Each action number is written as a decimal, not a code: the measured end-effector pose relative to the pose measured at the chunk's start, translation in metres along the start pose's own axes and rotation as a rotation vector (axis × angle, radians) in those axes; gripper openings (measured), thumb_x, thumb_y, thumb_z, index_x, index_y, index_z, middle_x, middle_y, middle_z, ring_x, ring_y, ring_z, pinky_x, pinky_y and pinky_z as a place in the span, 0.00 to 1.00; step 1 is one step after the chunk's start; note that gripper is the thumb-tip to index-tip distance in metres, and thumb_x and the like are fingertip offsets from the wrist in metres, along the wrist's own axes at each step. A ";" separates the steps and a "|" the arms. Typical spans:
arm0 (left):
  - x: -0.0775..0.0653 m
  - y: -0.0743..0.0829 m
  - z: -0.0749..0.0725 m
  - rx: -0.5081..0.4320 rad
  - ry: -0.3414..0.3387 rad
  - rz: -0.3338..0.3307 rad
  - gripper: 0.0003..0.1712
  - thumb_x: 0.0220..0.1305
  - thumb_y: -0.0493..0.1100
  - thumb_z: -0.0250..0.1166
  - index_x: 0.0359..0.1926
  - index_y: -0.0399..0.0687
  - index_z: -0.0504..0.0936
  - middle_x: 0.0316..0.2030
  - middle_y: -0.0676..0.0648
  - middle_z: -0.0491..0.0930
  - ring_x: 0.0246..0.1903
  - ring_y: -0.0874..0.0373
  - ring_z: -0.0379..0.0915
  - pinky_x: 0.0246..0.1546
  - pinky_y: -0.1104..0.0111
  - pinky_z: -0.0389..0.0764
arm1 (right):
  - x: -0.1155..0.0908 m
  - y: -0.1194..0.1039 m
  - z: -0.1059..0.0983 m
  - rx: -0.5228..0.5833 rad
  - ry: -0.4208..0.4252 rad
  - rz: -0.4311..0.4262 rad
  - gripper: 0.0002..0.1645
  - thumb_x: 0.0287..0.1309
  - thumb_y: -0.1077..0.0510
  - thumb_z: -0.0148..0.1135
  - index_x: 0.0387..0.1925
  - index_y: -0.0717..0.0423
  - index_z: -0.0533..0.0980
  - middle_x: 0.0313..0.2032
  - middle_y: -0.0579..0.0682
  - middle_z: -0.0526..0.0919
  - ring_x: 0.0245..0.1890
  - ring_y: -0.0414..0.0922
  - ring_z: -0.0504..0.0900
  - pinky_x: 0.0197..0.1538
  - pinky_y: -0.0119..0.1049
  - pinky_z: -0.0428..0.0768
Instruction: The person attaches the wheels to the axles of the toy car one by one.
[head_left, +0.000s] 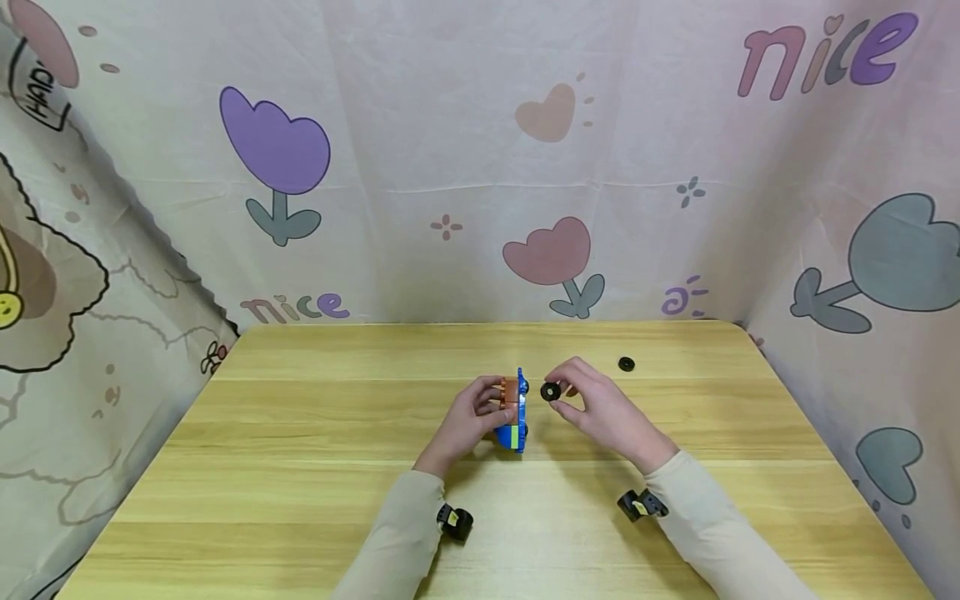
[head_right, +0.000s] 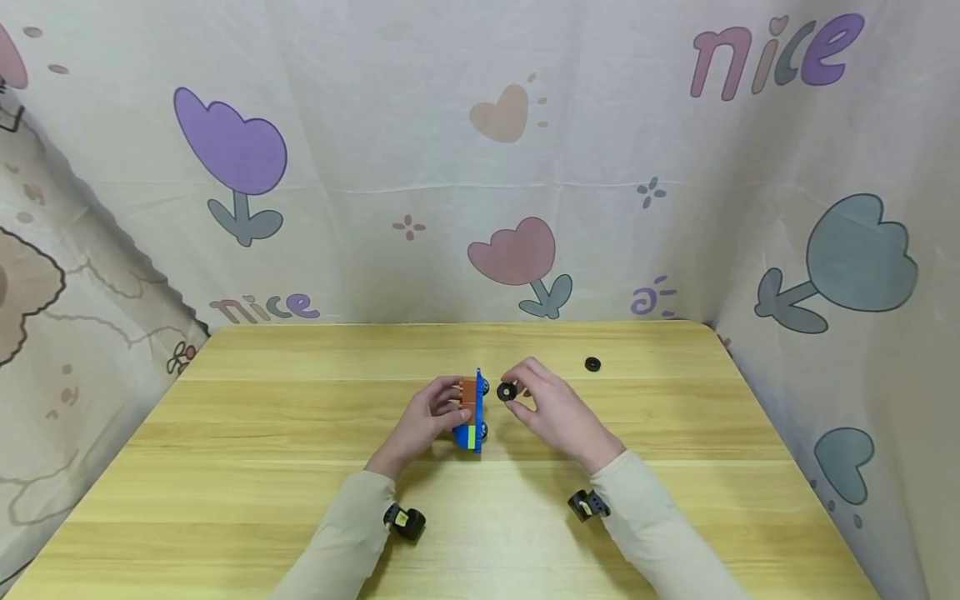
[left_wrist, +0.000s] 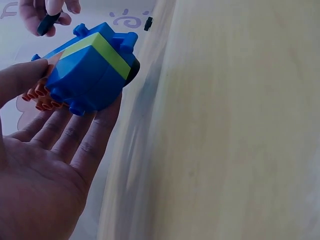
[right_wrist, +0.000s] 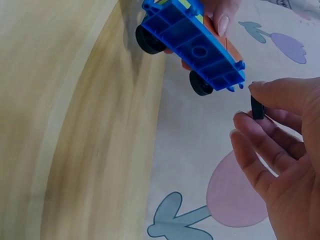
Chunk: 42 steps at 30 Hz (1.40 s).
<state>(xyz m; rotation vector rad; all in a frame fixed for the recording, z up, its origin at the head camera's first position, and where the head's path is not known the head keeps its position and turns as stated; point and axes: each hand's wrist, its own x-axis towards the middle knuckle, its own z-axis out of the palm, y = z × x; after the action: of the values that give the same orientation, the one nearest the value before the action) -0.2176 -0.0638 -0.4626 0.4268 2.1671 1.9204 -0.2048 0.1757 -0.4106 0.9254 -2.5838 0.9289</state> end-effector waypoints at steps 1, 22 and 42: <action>0.000 0.000 0.000 0.000 0.001 -0.002 0.32 0.66 0.41 0.66 0.67 0.41 0.66 0.54 0.41 0.78 0.50 0.47 0.77 0.50 0.54 0.78 | 0.000 0.000 0.001 0.006 0.000 -0.001 0.18 0.56 0.66 0.69 0.49 0.58 0.77 0.45 0.46 0.77 0.41 0.43 0.80 0.45 0.42 0.82; -0.004 0.013 0.000 -0.011 -0.035 -0.003 0.31 0.66 0.35 0.64 0.67 0.34 0.64 0.54 0.35 0.76 0.48 0.44 0.77 0.48 0.56 0.79 | 0.006 -0.005 0.011 0.051 -0.002 -0.052 0.19 0.56 0.64 0.71 0.49 0.57 0.77 0.46 0.45 0.76 0.43 0.46 0.79 0.46 0.41 0.81; -0.010 0.026 0.003 -0.026 -0.055 0.009 0.30 0.66 0.33 0.62 0.67 0.32 0.64 0.52 0.35 0.77 0.48 0.44 0.77 0.42 0.60 0.81 | 0.011 -0.010 0.020 0.052 -0.001 -0.017 0.20 0.57 0.64 0.70 0.52 0.55 0.78 0.41 0.42 0.76 0.35 0.40 0.77 0.36 0.43 0.81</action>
<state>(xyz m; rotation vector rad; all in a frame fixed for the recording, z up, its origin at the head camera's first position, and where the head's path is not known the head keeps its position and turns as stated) -0.2052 -0.0617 -0.4378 0.4791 2.1071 1.9168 -0.2072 0.1520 -0.4164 0.9600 -2.5602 0.9958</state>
